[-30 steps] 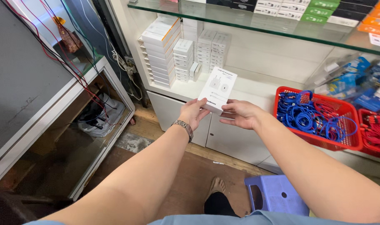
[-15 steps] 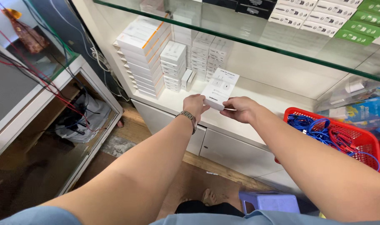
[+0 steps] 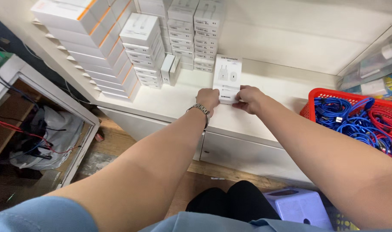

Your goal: The person picks up small white product boxes from a glass shelf, wipes each one with a maroon cloth, and returns them to the shelf. The person repeats this process for several boxes, handling them one at a time.

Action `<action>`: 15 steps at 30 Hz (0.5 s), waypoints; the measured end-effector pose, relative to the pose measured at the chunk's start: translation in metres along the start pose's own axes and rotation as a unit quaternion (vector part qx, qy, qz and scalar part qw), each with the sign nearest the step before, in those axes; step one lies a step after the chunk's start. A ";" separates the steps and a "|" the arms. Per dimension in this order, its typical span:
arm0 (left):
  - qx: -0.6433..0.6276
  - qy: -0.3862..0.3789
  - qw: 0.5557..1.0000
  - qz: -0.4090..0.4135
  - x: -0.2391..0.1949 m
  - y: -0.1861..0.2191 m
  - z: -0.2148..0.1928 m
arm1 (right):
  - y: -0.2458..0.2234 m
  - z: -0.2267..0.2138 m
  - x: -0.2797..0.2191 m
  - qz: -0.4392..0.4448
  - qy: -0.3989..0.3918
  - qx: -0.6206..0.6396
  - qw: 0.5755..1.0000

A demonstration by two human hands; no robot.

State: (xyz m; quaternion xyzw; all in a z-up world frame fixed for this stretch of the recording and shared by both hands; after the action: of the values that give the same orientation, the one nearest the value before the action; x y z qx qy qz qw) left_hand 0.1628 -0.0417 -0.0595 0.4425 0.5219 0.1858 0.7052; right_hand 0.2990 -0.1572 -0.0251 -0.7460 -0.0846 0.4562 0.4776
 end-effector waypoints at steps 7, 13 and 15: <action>0.040 0.013 0.998 0.052 -0.002 0.013 0.013 | -0.012 -0.007 0.025 -0.045 -0.021 0.018 0.999; -0.129 0.012 0.991 0.035 0.017 0.038 0.014 | -0.045 0.014 0.053 -0.096 0.015 -0.071 0.993; -0.153 -0.015 0.988 0.027 0.023 0.040 0.020 | -0.046 0.013 0.053 -0.102 0.006 -0.090 0.991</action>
State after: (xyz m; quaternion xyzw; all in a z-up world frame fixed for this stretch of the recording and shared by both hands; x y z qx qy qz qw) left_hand 0.1977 -0.0120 -0.0387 0.3462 0.4643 0.2758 0.7671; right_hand 0.3332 -0.0947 -0.0222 -0.7763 -0.1984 0.3907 0.4531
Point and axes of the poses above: each hand's wrist, its own x-axis towards the middle knuckle, its own z-axis out of the palm, y = z × x, the point moved 9 cm from there along x, towards the middle knuckle, and after that the axes turned 4 degrees about -z, right-handed, at the moved point
